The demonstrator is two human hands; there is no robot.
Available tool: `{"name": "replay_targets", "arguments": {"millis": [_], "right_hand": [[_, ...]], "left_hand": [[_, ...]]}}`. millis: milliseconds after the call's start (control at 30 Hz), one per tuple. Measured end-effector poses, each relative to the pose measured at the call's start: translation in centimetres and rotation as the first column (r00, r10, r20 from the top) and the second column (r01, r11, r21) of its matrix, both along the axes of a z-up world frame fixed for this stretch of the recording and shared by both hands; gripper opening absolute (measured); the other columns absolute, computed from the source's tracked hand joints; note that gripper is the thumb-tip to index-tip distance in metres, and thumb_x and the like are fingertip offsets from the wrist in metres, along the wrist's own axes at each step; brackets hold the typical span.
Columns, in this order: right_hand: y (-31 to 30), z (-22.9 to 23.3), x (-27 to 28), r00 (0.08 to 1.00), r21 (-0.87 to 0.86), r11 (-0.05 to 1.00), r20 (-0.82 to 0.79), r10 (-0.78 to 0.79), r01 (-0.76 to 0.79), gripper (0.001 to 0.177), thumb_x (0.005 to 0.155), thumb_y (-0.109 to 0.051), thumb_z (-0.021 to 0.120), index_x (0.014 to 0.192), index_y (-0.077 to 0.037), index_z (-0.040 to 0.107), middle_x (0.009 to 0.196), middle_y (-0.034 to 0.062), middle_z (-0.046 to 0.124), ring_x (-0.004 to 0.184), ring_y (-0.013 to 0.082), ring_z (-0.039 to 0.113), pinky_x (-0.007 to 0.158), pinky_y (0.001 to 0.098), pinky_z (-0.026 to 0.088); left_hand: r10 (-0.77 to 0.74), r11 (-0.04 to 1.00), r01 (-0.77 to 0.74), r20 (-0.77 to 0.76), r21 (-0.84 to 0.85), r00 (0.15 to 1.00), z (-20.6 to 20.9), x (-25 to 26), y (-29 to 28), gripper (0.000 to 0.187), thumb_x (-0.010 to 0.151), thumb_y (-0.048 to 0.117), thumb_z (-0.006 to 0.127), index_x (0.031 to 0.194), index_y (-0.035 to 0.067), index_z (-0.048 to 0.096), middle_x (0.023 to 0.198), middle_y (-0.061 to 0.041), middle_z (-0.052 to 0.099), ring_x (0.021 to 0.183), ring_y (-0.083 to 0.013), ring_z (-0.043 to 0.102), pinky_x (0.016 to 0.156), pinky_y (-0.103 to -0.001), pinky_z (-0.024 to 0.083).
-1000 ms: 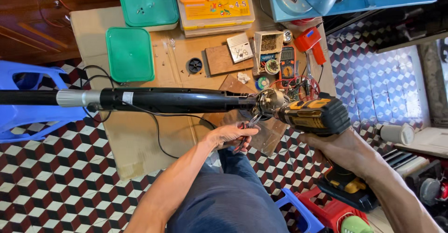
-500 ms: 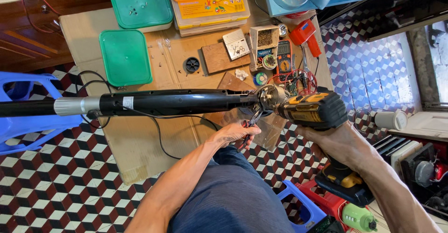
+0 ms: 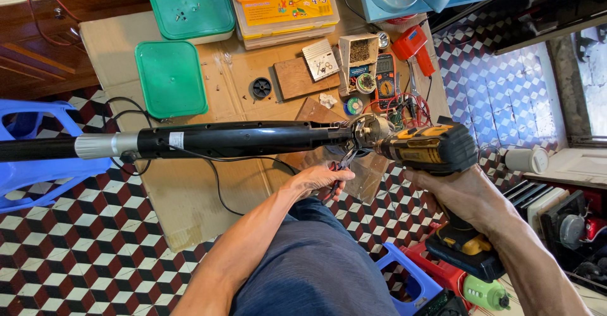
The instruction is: The person repairs an electric fan motor by stripping wires, twisting them together, and testing connections with a multimeter. They then use a cordless drill to tighten screws on the motor housing.
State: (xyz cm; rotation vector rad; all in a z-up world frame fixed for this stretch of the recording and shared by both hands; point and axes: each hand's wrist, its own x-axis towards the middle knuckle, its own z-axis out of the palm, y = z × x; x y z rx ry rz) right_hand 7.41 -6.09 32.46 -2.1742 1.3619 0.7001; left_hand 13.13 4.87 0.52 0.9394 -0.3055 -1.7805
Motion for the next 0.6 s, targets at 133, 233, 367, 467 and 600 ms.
{"name": "replay_targets", "arguments": {"millis": [133,233,367,467,600], "right_hand": [[0.07,-0.06,-0.25,0.999,-0.006,0.999,-0.028,-0.047,0.047,0.031,0.087,-0.033,0.078,0.1,-0.005,0.075,0.065,0.0072,0.065,0.05,0.0174,0.058,0.046,0.0361,0.049],[0.26,-0.09,-0.36,0.998,0.0,0.998,0.029,-0.06,0.06,0.03,0.087,-0.029,0.078,0.099,-0.002,0.075,0.067,0.0066,0.065,0.051,0.0164,0.058,0.046,0.036,0.049],[0.44,-0.01,-0.51,0.996,-0.001,0.999,0.074,-0.051,0.051,0.029,0.086,-0.027,0.078,0.105,-0.006,0.074,0.069,0.0054,0.064,0.052,0.0145,0.058,0.046,0.0344,0.049],[0.52,-0.1,-0.45,0.995,0.011,0.998,0.079,-0.055,0.055,0.029,0.086,-0.027,0.078,0.105,-0.005,0.074,0.07,0.0051,0.064,0.053,0.0145,0.058,0.047,0.034,0.05],[0.4,-0.19,-0.59,0.994,0.021,0.998,0.093,-0.064,0.062,0.031,0.086,-0.028,0.078,0.105,-0.004,0.074,0.07,0.0049,0.064,0.052,0.0149,0.057,0.045,0.0345,0.049]], "left_hand": [[-0.003,1.0,0.003,0.013,-0.003,1.0,0.2,0.06,0.12,0.036,0.088,0.043,0.076,0.079,0.01,0.066,0.066,-0.005,0.066,0.059,-0.0166,0.068,0.042,-0.027,0.044],[0.007,1.0,-0.007,0.01,-0.006,1.0,0.26,0.08,0.22,0.034,0.088,0.042,0.077,0.08,0.01,0.067,0.067,-0.004,0.067,0.06,-0.0159,0.068,0.044,-0.027,0.046],[0.025,1.0,-0.024,-0.039,0.008,0.999,0.23,0.07,0.21,0.03,0.087,0.04,0.077,0.081,0.012,0.067,0.068,-0.004,0.067,0.059,-0.0171,0.067,0.044,-0.027,0.048],[-0.01,1.0,0.01,0.011,0.0,1.0,0.02,-0.08,0.0,0.036,0.088,0.043,0.076,0.078,0.01,0.067,0.068,-0.004,0.068,0.061,-0.0159,0.071,0.043,-0.025,0.046],[-0.005,1.0,0.005,-0.015,0.012,1.0,-0.24,-0.05,0.12,0.035,0.087,0.042,0.077,0.078,0.009,0.066,0.066,-0.005,0.067,0.06,-0.0169,0.07,0.043,-0.026,0.048]]}}
